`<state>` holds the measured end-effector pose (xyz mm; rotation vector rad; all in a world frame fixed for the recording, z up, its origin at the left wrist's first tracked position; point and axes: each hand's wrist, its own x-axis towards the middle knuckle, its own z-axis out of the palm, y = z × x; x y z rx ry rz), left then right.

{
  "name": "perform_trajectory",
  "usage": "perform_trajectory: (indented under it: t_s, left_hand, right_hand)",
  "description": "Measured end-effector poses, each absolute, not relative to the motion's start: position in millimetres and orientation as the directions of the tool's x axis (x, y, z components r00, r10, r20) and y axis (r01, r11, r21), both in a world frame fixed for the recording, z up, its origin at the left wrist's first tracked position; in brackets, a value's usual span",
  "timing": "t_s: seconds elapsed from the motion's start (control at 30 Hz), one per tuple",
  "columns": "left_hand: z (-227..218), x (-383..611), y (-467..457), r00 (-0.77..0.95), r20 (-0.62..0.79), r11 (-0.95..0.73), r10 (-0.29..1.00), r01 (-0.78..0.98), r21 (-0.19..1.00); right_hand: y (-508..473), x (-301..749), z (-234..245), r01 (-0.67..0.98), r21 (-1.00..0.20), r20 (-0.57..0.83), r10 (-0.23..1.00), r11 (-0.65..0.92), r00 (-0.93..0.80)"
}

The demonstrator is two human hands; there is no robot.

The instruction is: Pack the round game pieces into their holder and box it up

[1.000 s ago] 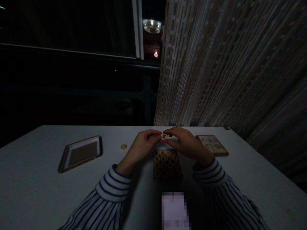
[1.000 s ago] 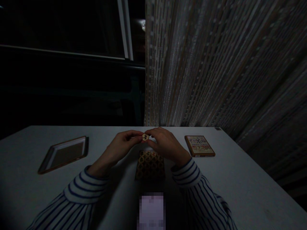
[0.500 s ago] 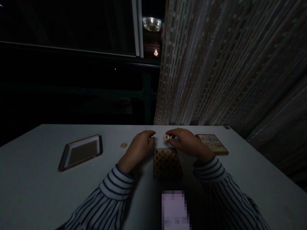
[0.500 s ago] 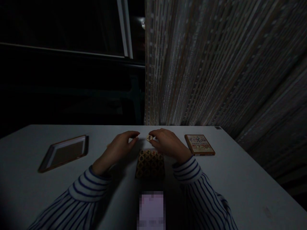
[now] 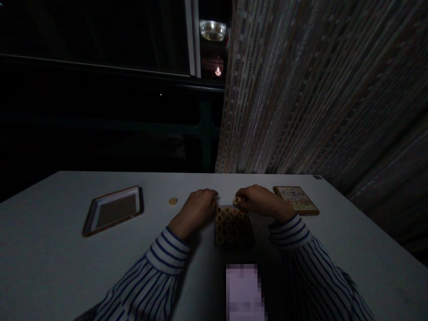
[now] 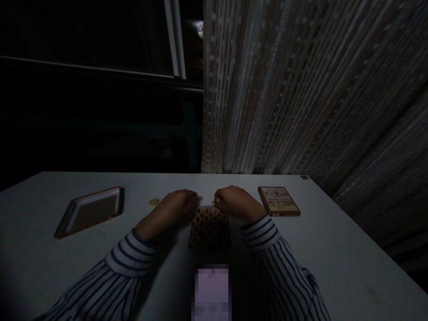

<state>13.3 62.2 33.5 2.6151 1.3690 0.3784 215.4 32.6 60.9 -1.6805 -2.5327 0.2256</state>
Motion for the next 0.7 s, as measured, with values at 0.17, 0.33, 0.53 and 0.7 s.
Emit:
perform_trajectory:
  t_s: [0.17,0.33,0.53,0.7]
  left_hand:
    - [34.5,14.6,59.1,0.560,0.131,-0.571,0.818,0.766,0.295]
    - [34.5,15.3,59.2,0.552,0.108,-0.557,0.827,0.776,0.295]
    - [31.7,14.2,59.3,0.562,0.085,-0.560,0.823,0.776,0.290]
    - [33.4,13.7,58.3,0.568,0.079,-0.564,0.819,0.773,0.291]
  right_hand:
    - [34.2,216.0,56.0,0.915,-0.152,-0.054,0.921,0.373,-0.385]
    - [38.4,217.2,47.8,0.917,-0.123,-0.084,0.917,0.379,-0.390]
    - [40.0,214.8,42.5,0.924,-0.105,-0.108,0.919,0.369,-0.379]
    - [40.1,212.9,41.0,0.920,-0.094,-0.115,0.914,0.380,-0.390]
